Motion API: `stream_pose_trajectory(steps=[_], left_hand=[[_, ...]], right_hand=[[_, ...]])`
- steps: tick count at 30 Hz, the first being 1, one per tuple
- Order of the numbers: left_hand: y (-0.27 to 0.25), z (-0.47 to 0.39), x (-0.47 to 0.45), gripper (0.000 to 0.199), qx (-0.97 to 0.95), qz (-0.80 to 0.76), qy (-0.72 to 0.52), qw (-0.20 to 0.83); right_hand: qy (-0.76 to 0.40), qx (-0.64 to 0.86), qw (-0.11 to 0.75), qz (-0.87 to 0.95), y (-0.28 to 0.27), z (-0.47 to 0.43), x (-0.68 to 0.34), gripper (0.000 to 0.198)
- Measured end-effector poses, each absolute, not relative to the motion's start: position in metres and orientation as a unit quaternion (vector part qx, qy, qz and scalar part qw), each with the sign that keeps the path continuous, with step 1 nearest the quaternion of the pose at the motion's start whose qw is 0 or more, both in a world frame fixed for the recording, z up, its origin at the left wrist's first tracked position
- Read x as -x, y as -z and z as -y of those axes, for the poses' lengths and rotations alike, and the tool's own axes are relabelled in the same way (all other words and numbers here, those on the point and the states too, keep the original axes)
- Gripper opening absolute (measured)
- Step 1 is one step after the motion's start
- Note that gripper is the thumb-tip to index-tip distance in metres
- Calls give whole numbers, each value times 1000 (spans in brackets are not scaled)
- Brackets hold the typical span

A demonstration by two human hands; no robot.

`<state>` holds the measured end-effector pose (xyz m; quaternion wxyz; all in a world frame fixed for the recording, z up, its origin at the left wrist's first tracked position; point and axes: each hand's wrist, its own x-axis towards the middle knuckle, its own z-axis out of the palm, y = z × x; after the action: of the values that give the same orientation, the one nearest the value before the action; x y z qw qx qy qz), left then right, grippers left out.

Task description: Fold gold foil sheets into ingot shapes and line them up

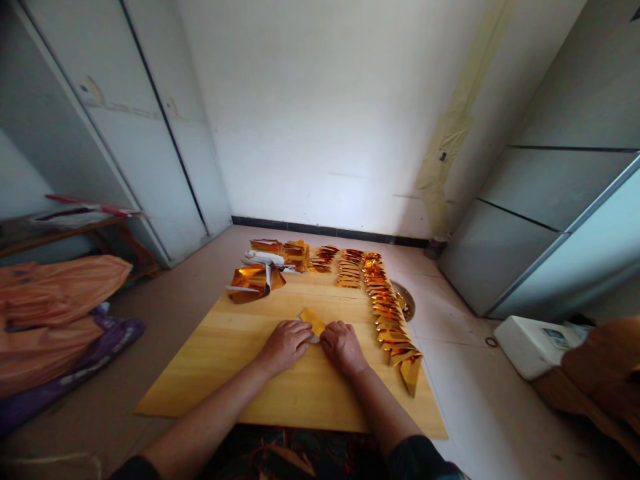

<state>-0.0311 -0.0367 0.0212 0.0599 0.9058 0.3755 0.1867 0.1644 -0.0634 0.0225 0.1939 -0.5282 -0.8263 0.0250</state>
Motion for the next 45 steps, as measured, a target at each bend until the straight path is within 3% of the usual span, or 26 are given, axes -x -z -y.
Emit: stream_pose_trajectory(steps=[4, 9, 19, 32, 45], left_hand=[[-19, 35, 29, 15, -900, -380, -204, 66], [-18, 36, 31, 21, -900, -376, -209, 64], [-18, 36, 32, 28, -895, -389, -201, 92], [-28, 38, 34, 34, -894, -386, -198, 112], [-20, 38, 41, 41, -913, -351, -194, 69]], right_hand=[[-47, 522, 223, 822, -21, 60, -167, 18], [-84, 532, 239, 808, -17, 54, -168, 15], [-46, 632, 208, 745, -19, 56, -152, 15], [-82, 678, 208, 701, -25, 60, -147, 14], [-89, 720, 142, 673, -34, 56, -141, 14]])
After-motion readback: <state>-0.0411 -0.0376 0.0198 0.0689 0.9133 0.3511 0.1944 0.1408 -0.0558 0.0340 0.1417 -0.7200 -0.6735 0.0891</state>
